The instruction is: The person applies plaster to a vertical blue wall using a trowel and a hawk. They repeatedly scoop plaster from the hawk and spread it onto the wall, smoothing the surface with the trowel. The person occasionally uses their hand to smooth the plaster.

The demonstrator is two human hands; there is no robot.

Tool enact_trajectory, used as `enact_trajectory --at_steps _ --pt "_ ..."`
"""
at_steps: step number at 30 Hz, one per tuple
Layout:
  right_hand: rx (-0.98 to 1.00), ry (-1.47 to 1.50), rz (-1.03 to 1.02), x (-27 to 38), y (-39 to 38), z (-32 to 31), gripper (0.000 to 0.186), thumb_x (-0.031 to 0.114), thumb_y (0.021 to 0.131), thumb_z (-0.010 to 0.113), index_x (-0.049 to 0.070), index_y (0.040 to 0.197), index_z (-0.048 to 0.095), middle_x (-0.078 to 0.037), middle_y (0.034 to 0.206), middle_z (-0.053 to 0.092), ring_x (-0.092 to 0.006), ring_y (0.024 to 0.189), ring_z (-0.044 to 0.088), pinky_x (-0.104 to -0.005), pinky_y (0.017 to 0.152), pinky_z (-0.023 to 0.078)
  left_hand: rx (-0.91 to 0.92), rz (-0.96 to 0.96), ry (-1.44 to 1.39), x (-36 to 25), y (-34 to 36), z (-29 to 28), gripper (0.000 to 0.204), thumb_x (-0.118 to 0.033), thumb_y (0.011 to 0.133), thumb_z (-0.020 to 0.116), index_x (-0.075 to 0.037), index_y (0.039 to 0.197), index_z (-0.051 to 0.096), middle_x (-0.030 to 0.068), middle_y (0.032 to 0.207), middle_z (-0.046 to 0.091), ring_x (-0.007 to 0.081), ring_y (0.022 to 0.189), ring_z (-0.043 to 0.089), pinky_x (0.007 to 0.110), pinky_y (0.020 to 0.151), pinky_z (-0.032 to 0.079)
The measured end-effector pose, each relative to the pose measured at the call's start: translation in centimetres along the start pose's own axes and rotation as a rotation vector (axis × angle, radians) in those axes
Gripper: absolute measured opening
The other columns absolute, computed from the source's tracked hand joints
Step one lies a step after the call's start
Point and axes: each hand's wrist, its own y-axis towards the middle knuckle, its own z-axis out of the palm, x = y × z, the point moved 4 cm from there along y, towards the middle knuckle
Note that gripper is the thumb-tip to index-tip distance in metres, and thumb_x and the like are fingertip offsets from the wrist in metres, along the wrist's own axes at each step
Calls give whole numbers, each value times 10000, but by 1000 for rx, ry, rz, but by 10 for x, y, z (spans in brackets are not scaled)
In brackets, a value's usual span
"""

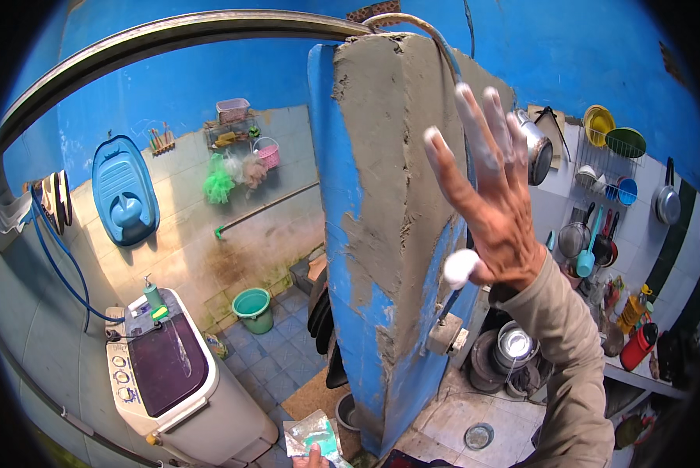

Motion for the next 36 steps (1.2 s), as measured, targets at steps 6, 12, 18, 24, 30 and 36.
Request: enact_trajectory --at_steps 6,12,18,24,30,36 --pt "-19 7 -51 -4 17 10 1054 919 772 56 262 1514 414 -235 1596 229 -438 1486 170 -615 1165 93 202 609 777 10 9 -17 265 -118 860 612 36 1069 665 230 988 674 373 970 640 437 875 522" --pt "46 233 82 9 -21 6 978 896 798 126 286 1502 426 -202 1605 230 -409 1489 173 -618 1172 59 194 357 506 20 16 -16 227 -87 855 604 18 1049 659 231 993 653 395 935 626 434 827 520" --pt "42 56 -81 15 0 7 1046 912 782 72 248 1513 416 -263 1589 228 -453 1483 172 -597 1168 92 156 259 618 -6 3 -1 281 -49 808 625 13 1081 655 248 1054 638 418 993 597 453 860 500" --pt "112 193 63 24 -28 10 973 889 803 136 271 1479 463 -213 1600 239 -406 1497 145 -577 1191 44 133 296 436 5 4 0 342 -32 793 628 8 1132 655 264 1085 632 434 1042 585 464 902 486" --pt "91 190 115 27 -33 -3 948 869 824 127 270 1472 474 -200 1605 238 -400 1502 128 -586 1184 13 133 315 437 4 1 -6 340 -15 788 623 17 1124 658 264 1031 644 452 983 600 466 885 491" --pt "89 92 -14 28 -17 9 1015 908 784 88 278 1504 428 -252 1599 213 -452 1493 128 -621 1161 65 209 848 885 -2 3 -11 352 -62 779 646 19 1121 662 260 1004 652 464 954 605 495 882 489"
